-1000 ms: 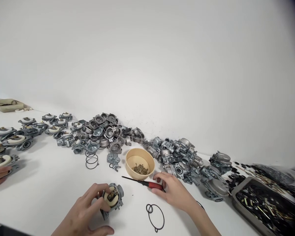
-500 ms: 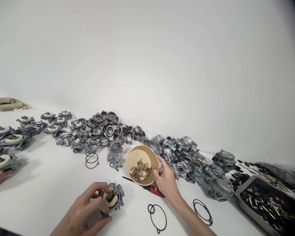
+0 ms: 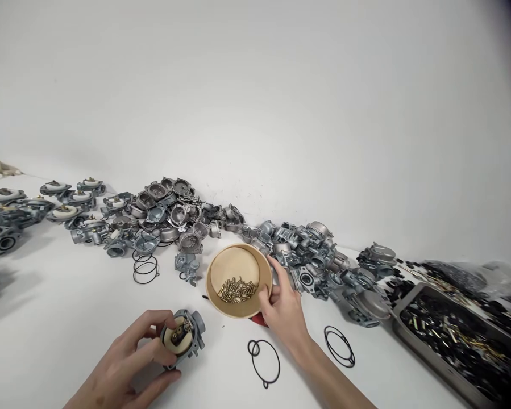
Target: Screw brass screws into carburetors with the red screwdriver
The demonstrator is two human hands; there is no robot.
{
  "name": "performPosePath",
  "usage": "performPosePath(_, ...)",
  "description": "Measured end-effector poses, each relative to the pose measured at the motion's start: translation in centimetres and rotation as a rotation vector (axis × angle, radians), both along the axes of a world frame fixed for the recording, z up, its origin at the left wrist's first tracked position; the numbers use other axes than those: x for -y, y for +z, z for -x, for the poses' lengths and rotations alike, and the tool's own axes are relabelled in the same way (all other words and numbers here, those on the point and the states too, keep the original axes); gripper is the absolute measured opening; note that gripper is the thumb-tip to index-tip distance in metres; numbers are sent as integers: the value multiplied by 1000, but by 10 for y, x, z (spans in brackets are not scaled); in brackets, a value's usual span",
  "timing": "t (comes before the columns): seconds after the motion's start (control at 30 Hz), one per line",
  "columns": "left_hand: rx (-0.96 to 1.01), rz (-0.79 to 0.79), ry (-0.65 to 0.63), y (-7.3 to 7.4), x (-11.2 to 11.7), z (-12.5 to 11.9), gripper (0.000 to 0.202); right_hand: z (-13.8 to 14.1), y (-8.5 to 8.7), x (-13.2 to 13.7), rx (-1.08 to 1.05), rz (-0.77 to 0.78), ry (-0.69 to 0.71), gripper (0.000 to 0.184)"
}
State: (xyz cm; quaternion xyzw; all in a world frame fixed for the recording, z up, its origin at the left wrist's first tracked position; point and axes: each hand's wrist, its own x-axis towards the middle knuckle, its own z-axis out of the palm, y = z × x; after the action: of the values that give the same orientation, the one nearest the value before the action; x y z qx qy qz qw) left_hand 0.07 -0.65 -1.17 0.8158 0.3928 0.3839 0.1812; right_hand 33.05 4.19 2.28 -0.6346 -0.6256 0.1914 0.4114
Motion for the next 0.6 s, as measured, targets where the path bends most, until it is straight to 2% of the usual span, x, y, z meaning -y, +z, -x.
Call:
performPosePath(0.17,3,13,0,1,0,0,15,1,-2,1,-20,-9,26,67)
performPosePath(0.37,-18,-26,14,3,0,0,14,-2,-10,1,276,-177,149,36)
performPosePath(0.47,-13,-16,3,5,0,-1,14,-2,-12,1,367,-228,200,31)
performPosePath(0.6,-9,-17,-2,6,0,-1,12,-1,-11,2,362,-256,258,29)
